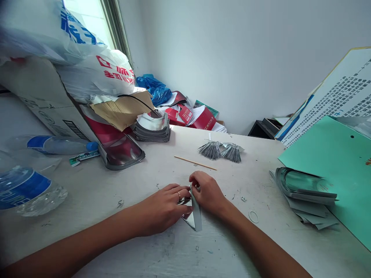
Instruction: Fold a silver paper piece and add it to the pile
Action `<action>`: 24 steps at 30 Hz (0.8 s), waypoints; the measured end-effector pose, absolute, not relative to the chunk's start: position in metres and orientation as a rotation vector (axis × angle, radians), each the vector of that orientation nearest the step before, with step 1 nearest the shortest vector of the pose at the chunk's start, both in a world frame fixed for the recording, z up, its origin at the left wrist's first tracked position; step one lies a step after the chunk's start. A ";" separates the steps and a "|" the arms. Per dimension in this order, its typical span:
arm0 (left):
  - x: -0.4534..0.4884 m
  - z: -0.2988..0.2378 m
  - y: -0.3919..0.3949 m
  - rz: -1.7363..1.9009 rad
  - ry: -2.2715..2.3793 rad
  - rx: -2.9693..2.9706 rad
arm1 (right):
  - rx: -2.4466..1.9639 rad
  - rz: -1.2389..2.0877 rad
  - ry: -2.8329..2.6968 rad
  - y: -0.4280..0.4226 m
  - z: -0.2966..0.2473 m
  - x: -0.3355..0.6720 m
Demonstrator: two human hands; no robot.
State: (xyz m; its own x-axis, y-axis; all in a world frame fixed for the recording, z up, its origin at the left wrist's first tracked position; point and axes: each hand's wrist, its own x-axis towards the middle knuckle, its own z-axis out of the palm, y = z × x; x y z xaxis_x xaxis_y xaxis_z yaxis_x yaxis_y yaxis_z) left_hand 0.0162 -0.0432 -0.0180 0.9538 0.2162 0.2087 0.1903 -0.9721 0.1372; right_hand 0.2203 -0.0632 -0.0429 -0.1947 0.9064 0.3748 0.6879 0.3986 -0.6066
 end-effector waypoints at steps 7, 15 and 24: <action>0.015 -0.018 -0.043 0.339 0.331 2.957 | -1.340 0.427 -1.957 -0.063 -0.045 0.221; 0.016 -0.017 -0.044 0.347 0.346 2.938 | -1.252 0.364 -2.113 -0.063 -0.045 0.222; 0.014 -0.009 -0.045 0.314 0.331 2.906 | -1.261 0.377 -2.214 -0.061 -0.043 0.232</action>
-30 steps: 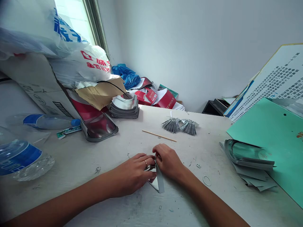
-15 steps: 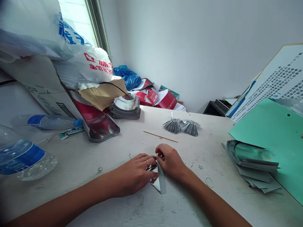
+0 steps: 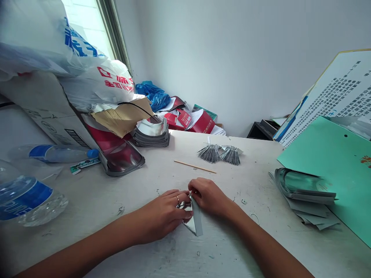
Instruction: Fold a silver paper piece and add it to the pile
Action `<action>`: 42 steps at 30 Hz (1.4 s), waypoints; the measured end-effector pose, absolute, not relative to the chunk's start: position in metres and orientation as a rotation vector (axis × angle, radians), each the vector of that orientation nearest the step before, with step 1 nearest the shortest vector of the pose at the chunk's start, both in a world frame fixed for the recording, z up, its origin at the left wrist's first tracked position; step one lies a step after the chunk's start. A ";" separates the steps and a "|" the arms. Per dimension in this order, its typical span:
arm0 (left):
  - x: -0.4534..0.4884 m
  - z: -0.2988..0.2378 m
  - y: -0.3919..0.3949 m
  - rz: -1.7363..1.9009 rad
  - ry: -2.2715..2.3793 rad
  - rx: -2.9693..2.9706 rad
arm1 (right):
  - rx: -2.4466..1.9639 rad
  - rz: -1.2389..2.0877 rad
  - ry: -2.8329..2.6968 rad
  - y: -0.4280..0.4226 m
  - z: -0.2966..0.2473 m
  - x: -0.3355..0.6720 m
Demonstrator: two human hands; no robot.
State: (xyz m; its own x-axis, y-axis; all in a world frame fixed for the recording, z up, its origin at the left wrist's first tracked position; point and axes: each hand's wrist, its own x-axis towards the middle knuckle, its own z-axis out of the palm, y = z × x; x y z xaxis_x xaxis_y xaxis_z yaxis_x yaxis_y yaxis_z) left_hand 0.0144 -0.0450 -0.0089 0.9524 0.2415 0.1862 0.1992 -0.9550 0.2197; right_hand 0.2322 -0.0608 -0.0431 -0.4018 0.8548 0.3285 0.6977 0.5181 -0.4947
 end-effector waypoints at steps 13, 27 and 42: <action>0.014 -0.006 -0.043 0.273 0.307 2.917 | -1.234 0.507 -2.297 -0.057 -0.034 0.242; 0.013 -0.003 -0.042 0.304 0.261 2.921 | -1.144 0.850 -2.373 -0.060 -0.004 0.269; 0.016 -0.007 -0.045 0.246 0.234 3.031 | -1.224 1.097 -1.838 -0.049 -0.028 0.267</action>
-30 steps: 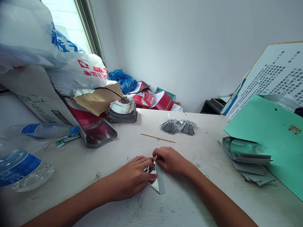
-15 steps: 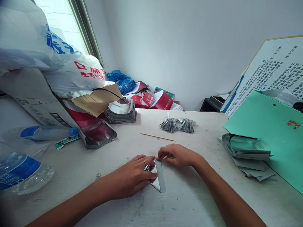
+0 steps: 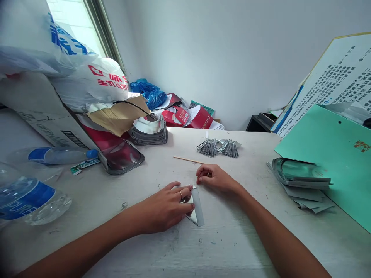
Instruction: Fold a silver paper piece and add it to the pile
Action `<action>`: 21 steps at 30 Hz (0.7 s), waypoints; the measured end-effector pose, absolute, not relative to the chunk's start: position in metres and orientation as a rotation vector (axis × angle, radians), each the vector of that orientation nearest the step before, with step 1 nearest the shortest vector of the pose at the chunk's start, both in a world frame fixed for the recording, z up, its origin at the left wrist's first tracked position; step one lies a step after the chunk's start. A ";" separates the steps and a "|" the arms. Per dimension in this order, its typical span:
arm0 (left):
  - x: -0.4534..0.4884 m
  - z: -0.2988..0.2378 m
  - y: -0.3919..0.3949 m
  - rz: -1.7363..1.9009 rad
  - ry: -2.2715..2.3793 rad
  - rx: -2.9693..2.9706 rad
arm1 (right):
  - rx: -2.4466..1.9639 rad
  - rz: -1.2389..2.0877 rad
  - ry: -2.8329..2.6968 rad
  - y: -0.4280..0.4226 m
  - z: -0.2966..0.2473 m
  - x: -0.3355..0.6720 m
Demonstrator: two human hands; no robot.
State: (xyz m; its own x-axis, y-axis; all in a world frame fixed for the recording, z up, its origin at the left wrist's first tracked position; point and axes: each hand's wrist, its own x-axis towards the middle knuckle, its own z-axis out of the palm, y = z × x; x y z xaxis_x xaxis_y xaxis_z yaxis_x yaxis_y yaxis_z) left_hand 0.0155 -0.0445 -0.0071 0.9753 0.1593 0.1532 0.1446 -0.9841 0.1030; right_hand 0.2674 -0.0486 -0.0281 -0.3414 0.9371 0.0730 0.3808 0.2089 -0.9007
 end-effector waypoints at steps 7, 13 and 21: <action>0.018 -0.005 -0.047 0.219 0.245 3.052 | -1.285 0.668 -2.056 -0.042 -0.038 0.240; 0.018 -0.002 -0.047 0.163 0.258 3.031 | -1.382 0.578 -2.085 -0.031 -0.043 0.233; 0.018 -0.003 -0.051 0.104 0.272 2.969 | -1.350 0.602 -2.086 -0.034 -0.042 0.240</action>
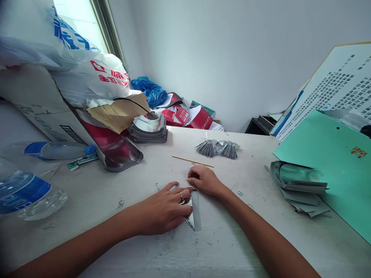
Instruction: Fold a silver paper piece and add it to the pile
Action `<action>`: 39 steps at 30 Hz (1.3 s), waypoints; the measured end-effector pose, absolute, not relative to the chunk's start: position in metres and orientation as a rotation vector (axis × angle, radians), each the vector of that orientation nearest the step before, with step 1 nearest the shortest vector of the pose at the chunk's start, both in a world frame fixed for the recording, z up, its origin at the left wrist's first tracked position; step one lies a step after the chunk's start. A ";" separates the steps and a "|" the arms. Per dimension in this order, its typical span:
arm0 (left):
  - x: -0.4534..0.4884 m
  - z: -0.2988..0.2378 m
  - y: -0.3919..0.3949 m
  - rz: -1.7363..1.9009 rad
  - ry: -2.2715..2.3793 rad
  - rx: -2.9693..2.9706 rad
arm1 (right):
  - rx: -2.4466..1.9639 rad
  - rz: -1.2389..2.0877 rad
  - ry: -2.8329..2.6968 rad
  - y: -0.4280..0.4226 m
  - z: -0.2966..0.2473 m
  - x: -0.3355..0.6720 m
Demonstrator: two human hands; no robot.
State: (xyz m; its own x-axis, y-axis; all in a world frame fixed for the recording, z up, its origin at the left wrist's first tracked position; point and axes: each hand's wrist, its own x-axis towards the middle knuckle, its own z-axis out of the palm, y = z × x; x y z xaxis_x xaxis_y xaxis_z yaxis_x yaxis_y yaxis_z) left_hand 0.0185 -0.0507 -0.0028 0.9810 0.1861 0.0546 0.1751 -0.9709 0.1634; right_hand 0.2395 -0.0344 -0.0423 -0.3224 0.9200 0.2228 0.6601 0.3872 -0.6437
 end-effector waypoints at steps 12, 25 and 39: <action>0.017 -0.007 -0.048 0.135 0.266 2.926 | -1.249 0.696 -2.389 -0.038 -0.027 0.261; 0.014 -0.006 -0.033 0.203 0.290 2.918 | -1.154 0.823 -2.293 -0.040 -0.031 0.271; 0.009 -0.012 -0.010 0.214 0.543 2.930 | -1.209 0.682 -2.521 -0.060 -0.016 0.249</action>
